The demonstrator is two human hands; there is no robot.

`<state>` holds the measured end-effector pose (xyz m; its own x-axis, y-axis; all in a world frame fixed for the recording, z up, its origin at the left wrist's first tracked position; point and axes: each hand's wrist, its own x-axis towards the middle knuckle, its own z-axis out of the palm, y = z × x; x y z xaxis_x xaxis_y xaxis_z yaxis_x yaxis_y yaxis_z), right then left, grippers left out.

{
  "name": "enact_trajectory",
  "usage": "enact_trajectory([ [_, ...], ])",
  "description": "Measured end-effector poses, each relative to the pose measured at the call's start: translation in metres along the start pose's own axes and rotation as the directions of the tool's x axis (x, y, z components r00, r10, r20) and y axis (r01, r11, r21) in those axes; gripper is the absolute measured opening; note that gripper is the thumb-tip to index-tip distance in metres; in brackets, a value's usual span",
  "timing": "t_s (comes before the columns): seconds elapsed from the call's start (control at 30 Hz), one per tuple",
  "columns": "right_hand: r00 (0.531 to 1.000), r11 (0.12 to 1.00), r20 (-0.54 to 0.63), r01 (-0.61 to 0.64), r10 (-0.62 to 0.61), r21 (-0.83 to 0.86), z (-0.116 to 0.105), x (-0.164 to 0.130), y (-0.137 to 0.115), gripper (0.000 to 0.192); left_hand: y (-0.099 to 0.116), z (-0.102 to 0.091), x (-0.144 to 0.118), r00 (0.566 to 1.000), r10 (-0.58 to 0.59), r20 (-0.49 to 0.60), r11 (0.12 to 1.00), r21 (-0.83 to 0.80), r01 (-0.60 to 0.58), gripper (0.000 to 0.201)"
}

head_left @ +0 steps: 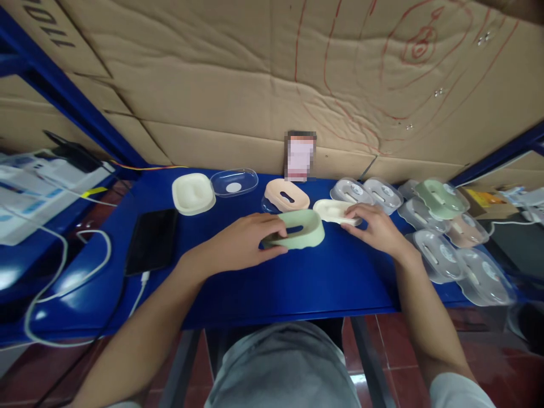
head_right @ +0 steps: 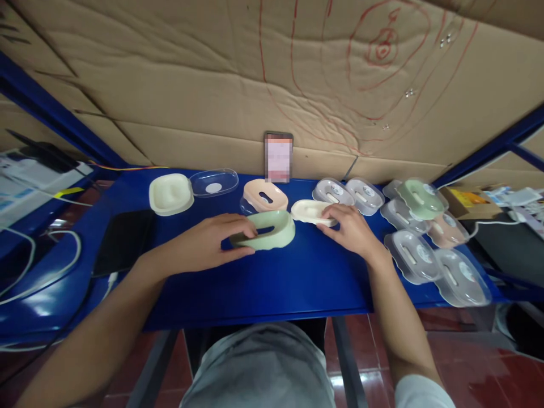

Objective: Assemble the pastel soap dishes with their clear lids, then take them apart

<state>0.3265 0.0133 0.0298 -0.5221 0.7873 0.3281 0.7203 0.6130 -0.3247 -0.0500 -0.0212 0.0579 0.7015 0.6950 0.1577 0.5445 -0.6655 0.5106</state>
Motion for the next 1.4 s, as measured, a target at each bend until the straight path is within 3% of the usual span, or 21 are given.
enact_trajectory([
  [0.1, 0.998, 0.999, 0.043, 0.039, -0.039, 0.004, 0.017, 0.003, -0.008, 0.02, -0.003, -0.001, 0.0, 0.987, -0.017, -0.157, 1.0, 0.0, 0.017, 0.021],
  [0.2, 0.983, 0.979, 0.07, 0.162, -0.171, 0.12, 0.039, 0.008, -0.023, 0.021, -0.004, 0.005, 0.002, 0.962, 0.049, -0.269, 0.996, 0.088, -0.026, 0.022],
  [0.33, 0.966, 0.964, 0.093, 0.227, -0.241, 0.142, 0.046, 0.011, -0.038, 0.023, -0.004, 0.019, 0.01, 0.949, 0.181, -0.259, 0.953, 0.286, -0.103, 0.018],
  [0.43, 0.99, 0.99, -0.071, 0.127, -0.122, 0.067, 0.033, 0.007, -0.037, 0.021, -0.004, 0.036, 0.017, 0.958, 0.202, -0.201, 0.914, 0.39, -0.111, 0.021],
  [0.53, 0.965, 0.995, -0.262, 0.055, -0.032, 0.081, 0.022, 0.005, -0.034, 0.022, -0.004, 0.052, 0.022, 0.968, 0.211, -0.138, 0.878, 0.463, -0.126, 0.022],
  [0.6, 0.976, 0.991, -0.206, 0.092, -0.07, 0.098, 0.022, 0.006, -0.035, 0.042, -0.004, 0.059, 0.023, 0.968, 0.22, -0.119, 0.855, 0.502, -0.133, 0.023],
  [0.67, 0.988, 0.984, -0.053, 0.15, -0.145, 0.098, 0.029, 0.007, -0.038, 0.058, -0.004, 0.063, 0.024, 0.966, 0.221, -0.132, 0.848, 0.516, -0.124, 0.024],
  [0.73, 0.98, 0.977, 0.046, 0.188, -0.193, 0.105, 0.038, 0.008, -0.04, 0.058, -0.004, 0.063, 0.024, 0.963, 0.218, -0.156, 0.853, 0.509, -0.11, 0.024],
  [0.9, 0.976, 0.969, 0.007, 0.214, -0.216, 0.123, 0.054, 0.01, -0.036, 0.041, -0.003, 0.061, 0.025, 0.966, 0.188, -0.175, 0.859, 0.506, -0.076, 0.022],
  [1.1, 0.981, 0.972, 0.043, 0.18, -0.188, 0.149, 0.069, 0.012, -0.03, 0.05, -0.012, 0.061, 0.024, 0.987, 0.106, -0.123, 0.865, 0.501, -0.031, 0.032],
  [1.4, 0.956, 0.96, 0.093, 0.272, -0.278, 0.069, 0.065, 0.013, -0.04, 0.04, -0.014, 0.063, 0.022, 0.987, 0.137, -0.085, 0.854, 0.514, -0.074, 0.015],
])
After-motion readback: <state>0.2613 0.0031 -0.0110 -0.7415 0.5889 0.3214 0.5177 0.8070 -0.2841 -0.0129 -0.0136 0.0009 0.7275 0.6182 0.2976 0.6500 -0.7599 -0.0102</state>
